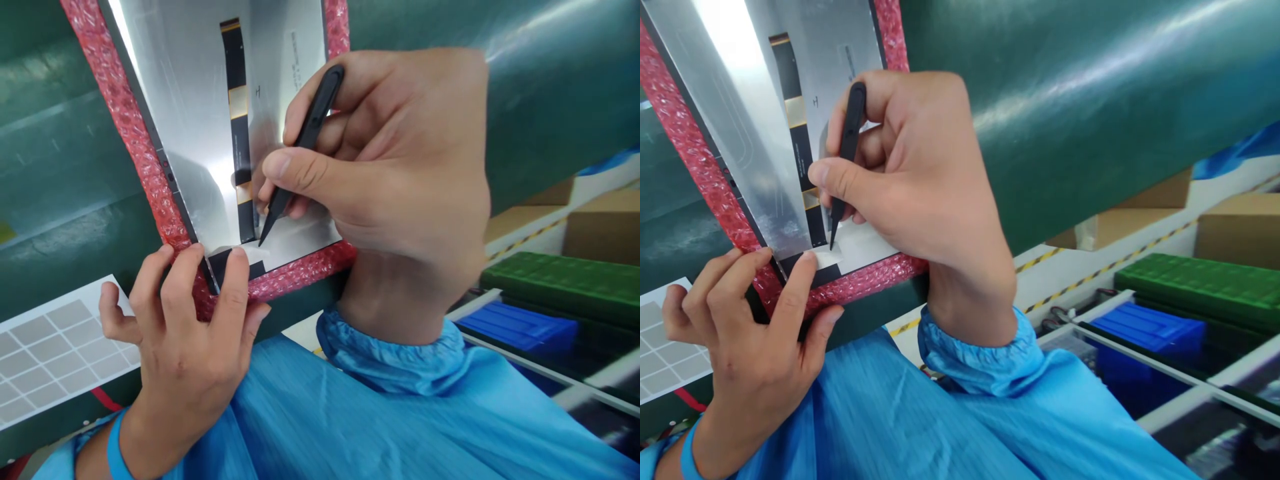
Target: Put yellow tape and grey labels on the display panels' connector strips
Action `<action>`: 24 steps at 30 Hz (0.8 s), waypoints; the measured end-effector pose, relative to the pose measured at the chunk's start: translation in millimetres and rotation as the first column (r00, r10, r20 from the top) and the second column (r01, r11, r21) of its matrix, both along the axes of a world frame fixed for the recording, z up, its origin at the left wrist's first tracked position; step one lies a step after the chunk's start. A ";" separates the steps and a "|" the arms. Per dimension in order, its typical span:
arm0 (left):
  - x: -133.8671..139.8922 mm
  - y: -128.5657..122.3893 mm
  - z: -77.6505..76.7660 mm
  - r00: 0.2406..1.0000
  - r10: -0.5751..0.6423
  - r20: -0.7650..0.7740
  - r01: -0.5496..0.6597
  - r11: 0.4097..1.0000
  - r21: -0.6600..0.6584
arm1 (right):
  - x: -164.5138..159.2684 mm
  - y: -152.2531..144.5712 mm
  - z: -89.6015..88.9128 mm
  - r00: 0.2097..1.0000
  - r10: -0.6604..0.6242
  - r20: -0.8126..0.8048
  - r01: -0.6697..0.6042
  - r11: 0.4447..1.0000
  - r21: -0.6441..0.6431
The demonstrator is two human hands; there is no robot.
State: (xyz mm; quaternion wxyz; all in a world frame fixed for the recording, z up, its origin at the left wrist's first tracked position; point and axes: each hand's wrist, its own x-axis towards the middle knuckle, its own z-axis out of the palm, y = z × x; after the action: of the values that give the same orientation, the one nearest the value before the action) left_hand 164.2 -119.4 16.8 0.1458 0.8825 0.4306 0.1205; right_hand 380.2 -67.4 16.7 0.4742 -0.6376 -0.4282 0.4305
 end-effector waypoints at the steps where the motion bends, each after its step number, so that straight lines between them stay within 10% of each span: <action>1: 1.3 -0.5 0.3 1.000 0.008 -0.005 -0.008 1.000 0.002 | -0.1 0.2 -0.2 1.000 0.000 -0.004 0.000 1.000 0.005; 24: 8.0 -2.3 5.4 0.995 -0.026 -0.095 0.031 0.998 0.058 | 3.4 2.6 1.6 0.996 -0.081 0.030 0.079 0.995 0.054</action>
State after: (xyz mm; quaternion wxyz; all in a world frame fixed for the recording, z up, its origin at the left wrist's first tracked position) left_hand 172.3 -121.6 22.2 0.1008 0.8972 0.4206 0.0892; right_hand 383.6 -64.8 18.3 0.5008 -0.6482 -0.4210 0.3896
